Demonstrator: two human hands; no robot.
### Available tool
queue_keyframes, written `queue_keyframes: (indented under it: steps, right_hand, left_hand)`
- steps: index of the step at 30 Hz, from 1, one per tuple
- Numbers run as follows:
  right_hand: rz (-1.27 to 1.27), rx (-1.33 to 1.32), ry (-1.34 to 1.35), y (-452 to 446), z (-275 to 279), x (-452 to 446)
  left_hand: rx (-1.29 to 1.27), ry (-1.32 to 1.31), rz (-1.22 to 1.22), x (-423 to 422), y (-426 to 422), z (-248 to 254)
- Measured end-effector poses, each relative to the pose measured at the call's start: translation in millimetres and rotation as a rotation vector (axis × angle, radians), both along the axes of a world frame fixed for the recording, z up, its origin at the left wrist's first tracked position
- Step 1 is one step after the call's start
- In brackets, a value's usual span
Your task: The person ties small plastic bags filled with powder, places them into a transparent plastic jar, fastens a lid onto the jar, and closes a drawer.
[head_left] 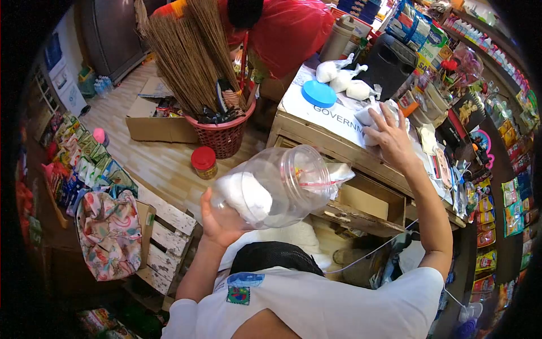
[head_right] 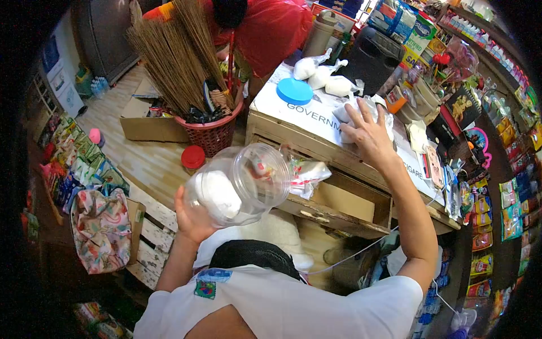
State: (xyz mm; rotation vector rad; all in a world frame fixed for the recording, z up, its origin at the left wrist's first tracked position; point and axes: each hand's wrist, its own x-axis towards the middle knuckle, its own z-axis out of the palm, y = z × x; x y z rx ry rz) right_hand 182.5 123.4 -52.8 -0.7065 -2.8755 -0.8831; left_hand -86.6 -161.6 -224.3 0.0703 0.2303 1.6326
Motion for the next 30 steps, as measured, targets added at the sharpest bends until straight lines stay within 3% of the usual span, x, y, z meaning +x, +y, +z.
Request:
queue_keyframes:
  steps: [5, 8, 10, 12, 13, 14, 16, 17, 20, 22, 29, 30]
  right_hand:
    - [0.038, 0.078, 0.078, 16.0, -6.1, 4.9]
    - [0.071, -0.268, 0.677, 13.4, 2.7, 8.7]
    - [0.087, -1.048, 1.246, 7.0, 8.4, 7.7]
    - [0.241, -1.331, 1.587, -2.6, 13.4, -1.3]
    - [0.150, -1.596, 1.633, -11.2, 20.9, -1.2]
    - [0.146, -1.846, 1.608, -16.4, 20.4, -3.3]
    - [0.029, -1.963, 1.680, -28.1, 15.2, -10.2]
    - [-0.021, -1.853, 1.619, -36.5, 9.5, -12.8]
    - [-0.015, -1.868, 1.312, -59.2, 7.4, -28.0]
    - [0.051, -1.830, 1.276, -79.6, 14.1, -40.9]
    - [-0.055, -1.593, 0.661, -120.3, 33.4, -66.0]
    - [-0.083, -1.648, 0.668, -121.2, 31.7, -68.0]
  left_hand:
    - [0.017, 0.000, 0.002, 7.5, 3.7, -0.3]
    - [0.027, 0.035, 0.015, 6.0, 4.9, 1.4]
    - [0.022, 0.036, 0.025, 5.2, 4.7, 0.4]
    - [0.004, 0.029, 0.043, 3.7, 5.8, -0.8]
    - [0.004, 0.033, 0.042, 3.4, 6.0, -0.5]
    - [0.005, 0.036, 0.042, 3.1, 5.9, 0.1]
    - [0.007, 0.032, 0.036, 2.6, 4.5, 0.5]
    - [0.013, 0.027, 0.035, 2.5, 2.9, 0.3]
    - [0.037, 0.076, 0.048, 1.1, 0.6, 1.6]
    - [0.049, 0.082, 0.046, 0.4, -0.9, 3.1]
    - [0.047, 0.131, 0.025, -5.1, -5.1, 1.6]
    - [0.040, 0.166, 0.038, -5.2, -5.5, 3.4]
